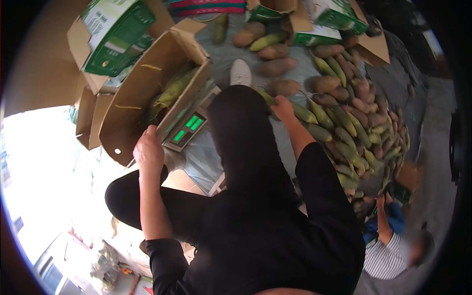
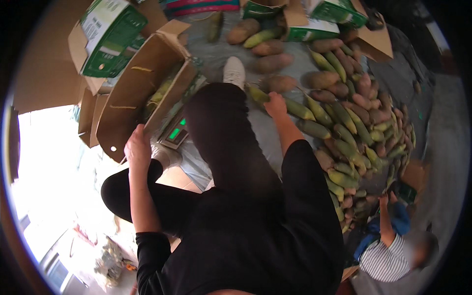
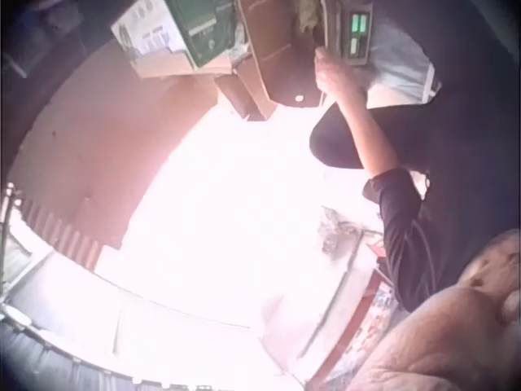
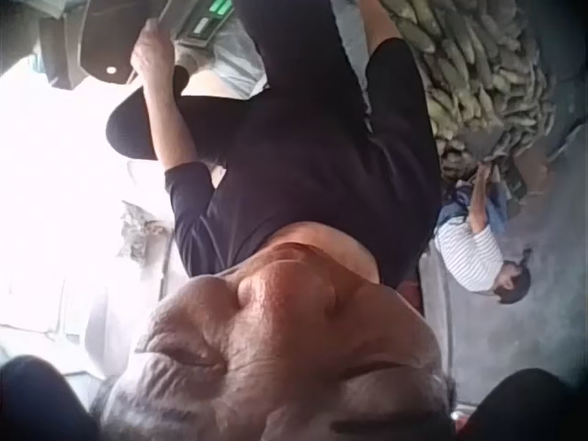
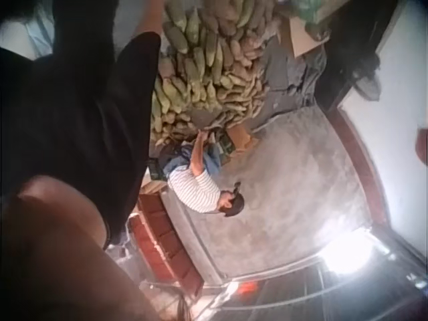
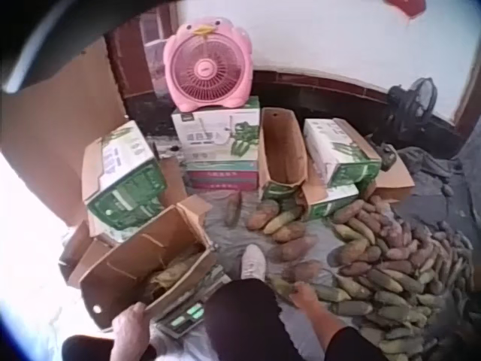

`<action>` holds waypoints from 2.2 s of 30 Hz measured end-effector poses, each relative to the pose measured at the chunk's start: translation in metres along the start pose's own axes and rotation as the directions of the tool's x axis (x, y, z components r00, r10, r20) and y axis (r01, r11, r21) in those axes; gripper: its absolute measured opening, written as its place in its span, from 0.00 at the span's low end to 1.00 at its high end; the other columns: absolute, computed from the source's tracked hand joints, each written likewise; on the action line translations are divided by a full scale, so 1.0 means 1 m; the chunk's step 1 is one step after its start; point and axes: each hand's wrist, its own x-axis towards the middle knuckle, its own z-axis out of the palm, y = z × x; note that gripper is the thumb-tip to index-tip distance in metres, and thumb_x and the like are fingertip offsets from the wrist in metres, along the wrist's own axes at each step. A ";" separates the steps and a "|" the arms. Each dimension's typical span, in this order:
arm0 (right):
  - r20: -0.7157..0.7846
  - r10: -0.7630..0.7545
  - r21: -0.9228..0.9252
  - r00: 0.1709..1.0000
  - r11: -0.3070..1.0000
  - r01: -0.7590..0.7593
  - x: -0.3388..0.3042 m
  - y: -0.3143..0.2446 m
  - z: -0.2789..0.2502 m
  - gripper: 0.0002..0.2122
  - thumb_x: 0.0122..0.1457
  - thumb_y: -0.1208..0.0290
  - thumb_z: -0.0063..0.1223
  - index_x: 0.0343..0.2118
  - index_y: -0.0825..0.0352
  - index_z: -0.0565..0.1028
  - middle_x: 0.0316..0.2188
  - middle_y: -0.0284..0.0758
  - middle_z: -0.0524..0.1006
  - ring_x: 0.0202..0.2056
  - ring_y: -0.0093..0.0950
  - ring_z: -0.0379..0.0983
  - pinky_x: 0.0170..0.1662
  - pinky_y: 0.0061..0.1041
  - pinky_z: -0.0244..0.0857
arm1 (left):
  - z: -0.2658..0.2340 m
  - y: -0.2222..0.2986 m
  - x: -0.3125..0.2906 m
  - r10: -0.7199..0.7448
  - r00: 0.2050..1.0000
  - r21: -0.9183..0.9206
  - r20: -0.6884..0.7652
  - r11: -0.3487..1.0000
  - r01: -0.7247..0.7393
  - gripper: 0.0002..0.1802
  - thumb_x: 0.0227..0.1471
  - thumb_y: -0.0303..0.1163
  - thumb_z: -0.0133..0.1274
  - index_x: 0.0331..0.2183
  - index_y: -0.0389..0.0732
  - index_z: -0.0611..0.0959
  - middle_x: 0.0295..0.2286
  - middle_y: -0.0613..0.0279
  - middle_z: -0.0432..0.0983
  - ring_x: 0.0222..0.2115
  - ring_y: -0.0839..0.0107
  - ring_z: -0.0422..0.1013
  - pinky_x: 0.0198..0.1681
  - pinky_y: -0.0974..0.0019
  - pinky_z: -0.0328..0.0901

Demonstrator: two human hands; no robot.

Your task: The recorder is sorting and weighing produce, likely corn in husks, and placing it into cardboard boxes for packaging in a factory environment.

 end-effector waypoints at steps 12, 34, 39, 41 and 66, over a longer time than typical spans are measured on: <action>0.226 0.186 -0.345 0.956 0.933 -0.100 -0.003 -0.037 0.015 0.21 0.48 0.68 0.55 0.47 0.57 0.66 0.46 0.34 0.68 0.51 0.36 0.62 0.46 0.45 0.62 | 0.000 -0.001 0.001 0.019 1.000 -0.029 -0.008 0.999 -0.019 0.05 0.45 0.27 0.49 0.29 0.41 0.73 0.27 0.57 0.73 0.32 0.58 0.71 0.34 0.57 0.64; 0.049 0.114 0.112 0.992 0.987 -0.119 -0.029 0.001 -0.026 0.31 0.33 0.70 0.68 0.43 0.69 0.64 0.40 0.43 0.69 0.43 0.41 0.66 0.48 0.36 0.59 | 0.010 -0.010 -0.004 0.071 0.994 -0.024 -0.079 0.997 -0.073 0.05 0.40 0.21 0.47 0.25 0.41 0.71 0.24 0.58 0.72 0.30 0.60 0.72 0.31 0.58 0.65; -0.188 -0.078 0.566 0.979 0.806 0.173 -0.018 -0.077 -0.099 0.29 0.39 0.77 0.64 0.46 0.71 0.64 0.41 0.37 0.68 0.43 0.29 0.64 0.48 0.27 0.58 | 0.008 -0.010 -0.005 0.081 0.993 -0.027 -0.085 0.996 -0.083 0.08 0.38 0.21 0.48 0.26 0.41 0.71 0.24 0.58 0.72 0.29 0.60 0.72 0.30 0.58 0.65; -0.255 -0.146 0.576 0.956 0.771 0.271 -0.006 -0.114 -0.138 0.28 0.40 0.77 0.64 0.46 0.70 0.64 0.41 0.36 0.69 0.43 0.29 0.65 0.48 0.26 0.59 | 0.007 -0.010 -0.006 0.098 0.991 -0.011 -0.097 0.995 -0.099 0.09 0.37 0.21 0.50 0.26 0.41 0.71 0.24 0.58 0.72 0.29 0.60 0.72 0.30 0.59 0.66; 0.270 -0.542 0.575 0.796 0.754 0.318 0.001 -0.323 -0.190 0.16 0.45 0.69 0.61 0.37 0.70 0.74 0.32 0.35 0.74 0.35 0.23 0.70 0.39 0.22 0.65 | 0.010 -0.011 -0.006 0.121 0.982 0.117 -0.147 0.988 -0.104 0.03 0.44 0.23 0.45 0.26 0.42 0.70 0.23 0.57 0.73 0.28 0.61 0.74 0.31 0.60 0.66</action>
